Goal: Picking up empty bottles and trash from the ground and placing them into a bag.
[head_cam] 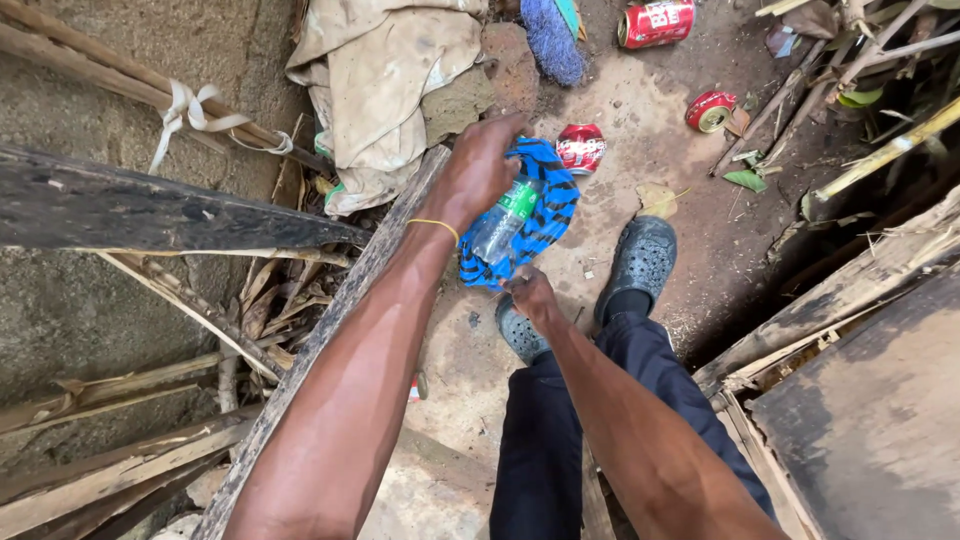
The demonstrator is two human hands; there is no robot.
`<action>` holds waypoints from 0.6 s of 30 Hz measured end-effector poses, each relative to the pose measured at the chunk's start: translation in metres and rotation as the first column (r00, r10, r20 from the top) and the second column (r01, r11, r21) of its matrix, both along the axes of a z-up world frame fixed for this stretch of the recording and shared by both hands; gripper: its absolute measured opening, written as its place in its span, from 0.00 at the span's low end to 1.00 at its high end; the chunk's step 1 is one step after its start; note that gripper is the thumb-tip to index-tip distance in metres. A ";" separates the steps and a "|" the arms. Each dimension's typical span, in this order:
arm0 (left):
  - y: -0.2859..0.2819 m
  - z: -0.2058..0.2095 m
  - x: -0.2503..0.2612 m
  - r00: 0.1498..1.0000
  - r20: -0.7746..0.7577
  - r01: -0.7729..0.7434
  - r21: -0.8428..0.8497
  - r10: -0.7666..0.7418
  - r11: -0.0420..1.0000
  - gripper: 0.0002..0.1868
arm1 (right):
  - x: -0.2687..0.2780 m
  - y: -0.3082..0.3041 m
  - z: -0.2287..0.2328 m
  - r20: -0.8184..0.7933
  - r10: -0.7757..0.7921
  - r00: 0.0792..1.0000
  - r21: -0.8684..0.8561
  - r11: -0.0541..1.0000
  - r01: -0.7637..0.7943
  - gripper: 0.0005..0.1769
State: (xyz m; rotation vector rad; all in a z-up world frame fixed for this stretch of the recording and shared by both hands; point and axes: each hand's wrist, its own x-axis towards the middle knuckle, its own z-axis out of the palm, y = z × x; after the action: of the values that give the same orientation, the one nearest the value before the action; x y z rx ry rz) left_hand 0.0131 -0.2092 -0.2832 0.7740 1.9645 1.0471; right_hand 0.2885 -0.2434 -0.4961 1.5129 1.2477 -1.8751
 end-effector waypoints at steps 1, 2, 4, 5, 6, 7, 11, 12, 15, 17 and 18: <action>-0.001 0.002 0.001 0.976 -0.206 0.051 -0.082 -0.067 0.995 0.21 | 0.005 -0.005 -0.020 0.055 -0.003 0.998 -0.030 1.000 0.004 0.13; -0.005 -0.012 0.005 0.977 -0.205 0.047 -0.080 -0.062 0.996 0.21 | 0.012 -0.006 -0.020 0.057 0.002 0.998 -0.029 1.000 0.000 0.13; -0.011 -0.035 0.008 0.898 -0.439 0.024 0.098 0.022 0.995 0.19 | 0.019 -0.004 -0.017 0.047 0.025 0.999 0.062 0.998 -0.028 0.15; -0.016 -0.036 0.008 0.897 -0.441 0.020 0.106 0.029 0.994 0.19 | 0.011 0.010 0.027 0.045 0.029 0.999 0.070 0.997 -0.032 0.15; -0.021 -0.035 0.006 0.900 -0.434 -0.024 0.036 0.037 0.999 0.12 | 0.002 0.022 0.072 0.112 0.032 0.993 0.097 0.994 -0.043 0.14; -0.026 -0.034 0.005 0.903 -0.427 -0.067 -0.035 0.045 0.997 0.07 | -0.006 0.034 0.117 0.178 0.032 0.984 0.124 0.991 -0.055 0.13; -0.040 -0.013 0.010 0.872 -0.479 -0.120 -0.018 0.096 0.993 0.03 | 0.030 0.072 0.179 0.074 0.163 0.984 0.294 0.939 -0.177 0.12; -0.046 -0.001 0.013 0.866 -0.477 -0.207 -0.069 0.150 0.976 0.05 | 0.039 0.080 0.187 -0.007 0.194 0.981 0.413 0.894 -0.174 0.11; -0.069 0.030 0.032 0.866 -0.441 -0.350 -0.199 0.235 0.915 0.05 | 0.044 0.111 0.232 -0.013 0.230 0.973 0.478 0.856 -0.196 0.10; -0.083 0.050 0.049 0.871 -0.408 -0.403 -0.279 0.273 0.871 0.04 | 0.035 0.133 0.266 0.056 0.229 0.972 0.427 0.874 -0.230 0.11; -0.089 0.058 0.060 0.875 -0.305 -0.471 -0.366 0.375 0.803 0.02 | 0.029 0.145 0.283 0.114 0.265 0.958 0.448 0.847 -0.287 0.13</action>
State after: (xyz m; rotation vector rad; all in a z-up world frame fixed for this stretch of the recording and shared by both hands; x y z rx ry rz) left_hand 0.0734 -0.2980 -0.2248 0.2015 2.5209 0.7360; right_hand 0.3172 -0.0982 -0.2135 1.4815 1.8756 -1.4075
